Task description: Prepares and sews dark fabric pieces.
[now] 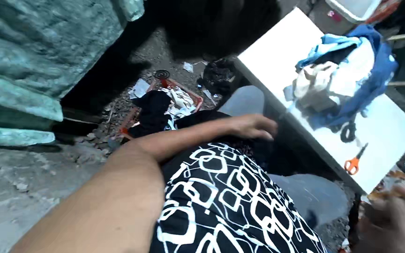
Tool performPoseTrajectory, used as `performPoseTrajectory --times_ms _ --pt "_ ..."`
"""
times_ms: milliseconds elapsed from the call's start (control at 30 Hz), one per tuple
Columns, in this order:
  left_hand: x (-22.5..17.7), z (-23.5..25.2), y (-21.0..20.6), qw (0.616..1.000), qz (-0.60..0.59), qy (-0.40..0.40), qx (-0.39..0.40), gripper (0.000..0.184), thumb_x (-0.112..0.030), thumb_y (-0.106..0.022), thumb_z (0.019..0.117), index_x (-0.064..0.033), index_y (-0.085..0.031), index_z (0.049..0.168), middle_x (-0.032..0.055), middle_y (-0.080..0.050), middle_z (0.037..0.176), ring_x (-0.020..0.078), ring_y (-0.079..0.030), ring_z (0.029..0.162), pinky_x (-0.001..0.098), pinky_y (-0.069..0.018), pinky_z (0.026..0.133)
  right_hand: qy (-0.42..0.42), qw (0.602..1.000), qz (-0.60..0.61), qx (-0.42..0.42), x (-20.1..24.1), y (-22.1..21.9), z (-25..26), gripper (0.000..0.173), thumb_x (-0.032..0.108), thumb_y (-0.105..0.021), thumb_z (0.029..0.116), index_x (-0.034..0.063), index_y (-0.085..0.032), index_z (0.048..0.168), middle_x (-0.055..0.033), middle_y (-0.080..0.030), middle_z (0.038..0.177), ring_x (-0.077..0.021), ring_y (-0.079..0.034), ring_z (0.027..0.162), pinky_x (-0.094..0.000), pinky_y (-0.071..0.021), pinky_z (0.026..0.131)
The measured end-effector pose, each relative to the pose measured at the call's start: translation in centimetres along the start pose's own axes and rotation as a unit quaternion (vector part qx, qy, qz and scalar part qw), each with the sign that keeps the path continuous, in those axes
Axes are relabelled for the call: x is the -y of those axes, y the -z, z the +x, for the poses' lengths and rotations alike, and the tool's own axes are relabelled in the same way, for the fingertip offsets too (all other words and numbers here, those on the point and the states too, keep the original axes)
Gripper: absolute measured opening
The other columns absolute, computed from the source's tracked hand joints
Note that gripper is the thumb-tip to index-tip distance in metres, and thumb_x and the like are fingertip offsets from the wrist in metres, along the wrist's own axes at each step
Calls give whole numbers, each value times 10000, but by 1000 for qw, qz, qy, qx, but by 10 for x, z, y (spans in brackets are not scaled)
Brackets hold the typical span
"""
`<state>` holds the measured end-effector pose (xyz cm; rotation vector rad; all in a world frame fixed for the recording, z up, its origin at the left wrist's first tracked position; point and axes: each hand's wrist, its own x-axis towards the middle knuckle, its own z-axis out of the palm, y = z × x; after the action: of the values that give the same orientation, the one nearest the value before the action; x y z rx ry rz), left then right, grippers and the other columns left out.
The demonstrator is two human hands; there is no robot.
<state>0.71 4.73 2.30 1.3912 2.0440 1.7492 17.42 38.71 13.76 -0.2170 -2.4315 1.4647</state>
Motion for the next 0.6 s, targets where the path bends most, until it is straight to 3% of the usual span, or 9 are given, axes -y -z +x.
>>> performPoseTrajectory --times_ms 67,100,200,300,367,433,500,533,600 --pt "-11 27 -25 999 -31 -20 30 155 -51 -663 968 46 -734 1065 142 -745 992 199 -717 925 379 -569 870 -11 988 50 143 -5 -80 23 449 243 -680 908 81 -604 1320 180 -657 801 51 -535 571 -149 -466 509" --pt "-12 35 -31 998 -53 -23 35 146 -34 -660 966 51 -731 1061 145 -741 974 197 -712 900 370 -566 845 -19 978 58 198 -13 -106 31 485 283 -743 855 79 -643 1284 172 -664 797 48 -548 581 -153 -477 516" --pt "-3 37 -32 992 -123 -19 15 131 -5 -637 967 69 -711 1045 143 -717 917 170 -680 823 330 -554 772 -59 958 76 271 -29 -141 40 106 123 -703 844 174 -736 931 145 -662 691 40 -528 523 -161 -451 483" --pt "10 16 -5 989 -148 5 9 135 43 -697 894 78 -692 1025 143 -708 919 160 -684 847 319 -565 790 -61 957 116 258 -39 -127 51 148 114 -644 924 205 -753 964 146 -694 746 40 -548 543 -157 -475 499" --pt "20 -10 33 994 -86 64 17 136 -14 -749 873 55 -706 982 115 -701 867 139 -662 789 317 -549 745 -57 975 92 192 -49 -98 65 162 104 -602 953 200 -721 1005 171 -685 775 47 -554 569 -156 -486 523" --pt "35 -43 80 992 -10 120 28 120 -105 -741 908 3 -693 887 52 -654 760 96 -610 678 300 -519 647 -68 992 16 104 -65 -66 79 137 57 -578 962 128 -674 1030 161 -657 761 47 -541 561 -156 -481 521" --pt "44 -75 119 985 17 170 24 160 -159 -684 957 -10 -707 903 25 -645 753 73 -581 664 298 -504 648 -103 985 -124 54 -87 -38 90 120 43 -603 948 30 -653 1056 82 -633 811 37 -560 627 -168 -510 592" --pt "46 -87 130 983 8 181 9 177 -169 -649 980 -15 -719 929 7 -657 764 47 -587 672 274 -513 659 -115 970 -206 57 -96 -27 92 177 42 -624 945 -41 -660 1097 -12 -640 889 -4 -568 706 -209 -518 670" --pt "46 -91 127 986 -5 164 -38 223 -170 -583 1023 -28 -683 883 -28 -615 716 12 -557 631 228 -485 613 -111 945 -300 76 -99 -24 95 275 32 -668 926 -125 -664 1151 -237 -688 1072 -205 -646 901 -407 -538 854"
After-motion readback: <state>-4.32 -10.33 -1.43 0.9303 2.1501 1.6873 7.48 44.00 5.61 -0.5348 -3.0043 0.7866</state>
